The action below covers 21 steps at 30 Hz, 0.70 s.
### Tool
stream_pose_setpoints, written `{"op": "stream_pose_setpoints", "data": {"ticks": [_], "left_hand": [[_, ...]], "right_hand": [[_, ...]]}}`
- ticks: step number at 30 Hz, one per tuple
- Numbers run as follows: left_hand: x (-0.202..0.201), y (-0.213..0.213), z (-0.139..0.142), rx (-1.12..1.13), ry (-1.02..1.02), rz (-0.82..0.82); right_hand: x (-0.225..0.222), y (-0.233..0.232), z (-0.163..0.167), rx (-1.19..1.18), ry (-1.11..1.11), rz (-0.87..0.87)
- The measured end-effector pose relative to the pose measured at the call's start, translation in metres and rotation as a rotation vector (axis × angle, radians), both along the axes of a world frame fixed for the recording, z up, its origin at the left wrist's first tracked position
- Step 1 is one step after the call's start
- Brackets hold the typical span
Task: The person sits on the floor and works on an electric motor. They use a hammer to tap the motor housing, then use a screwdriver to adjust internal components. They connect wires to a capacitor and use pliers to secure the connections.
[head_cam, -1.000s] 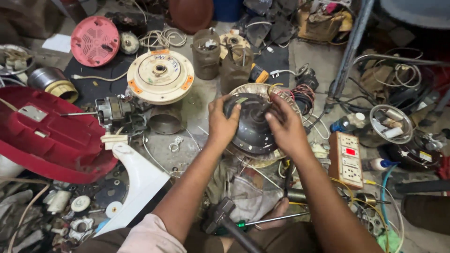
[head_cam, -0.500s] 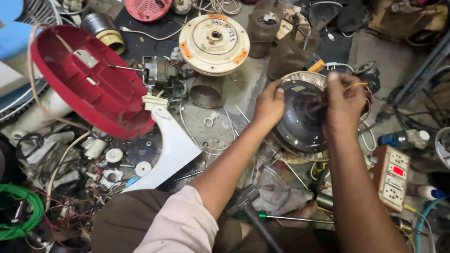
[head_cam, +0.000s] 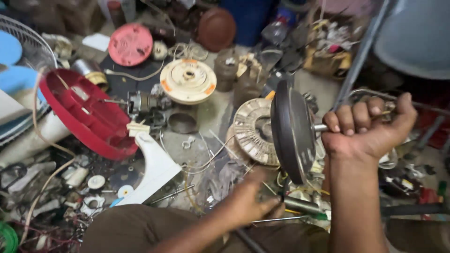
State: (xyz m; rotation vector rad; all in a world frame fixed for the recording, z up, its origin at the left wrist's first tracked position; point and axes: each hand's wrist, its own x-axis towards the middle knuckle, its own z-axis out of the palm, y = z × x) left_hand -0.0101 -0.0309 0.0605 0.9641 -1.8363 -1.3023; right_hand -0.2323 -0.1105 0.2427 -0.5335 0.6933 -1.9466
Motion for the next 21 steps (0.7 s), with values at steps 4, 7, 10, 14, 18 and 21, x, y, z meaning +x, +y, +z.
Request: {"op": "stream_pose_setpoints", "data": {"ticks": [4,7,10,14,18,21], "left_hand": [[0.038,-0.014,0.095,-0.379,-0.023,-0.062],[0.044,0.006,0.149,-0.104,0.481,-0.266],[0.042,0.03,0.165,0.256,0.67,-0.336],[0.061,0.04,0.165,-0.46,0.438,-0.048],[0.084,0.019,0.167,-0.201,0.22,-0.332],[0.076,0.015,0.145,-0.259,0.234,-0.277]], "right_hand": [[0.015,0.064,0.048,-0.169,0.016,0.071],[0.031,0.103,0.066,-0.2,-0.001,0.125],[0.046,0.13,0.074,-0.204,0.013,0.209],[0.066,0.157,0.074,-0.15,-0.026,0.302],[0.077,0.171,0.061,-0.137,0.052,0.334],[0.075,0.164,0.048,-0.157,0.087,0.365]]}}
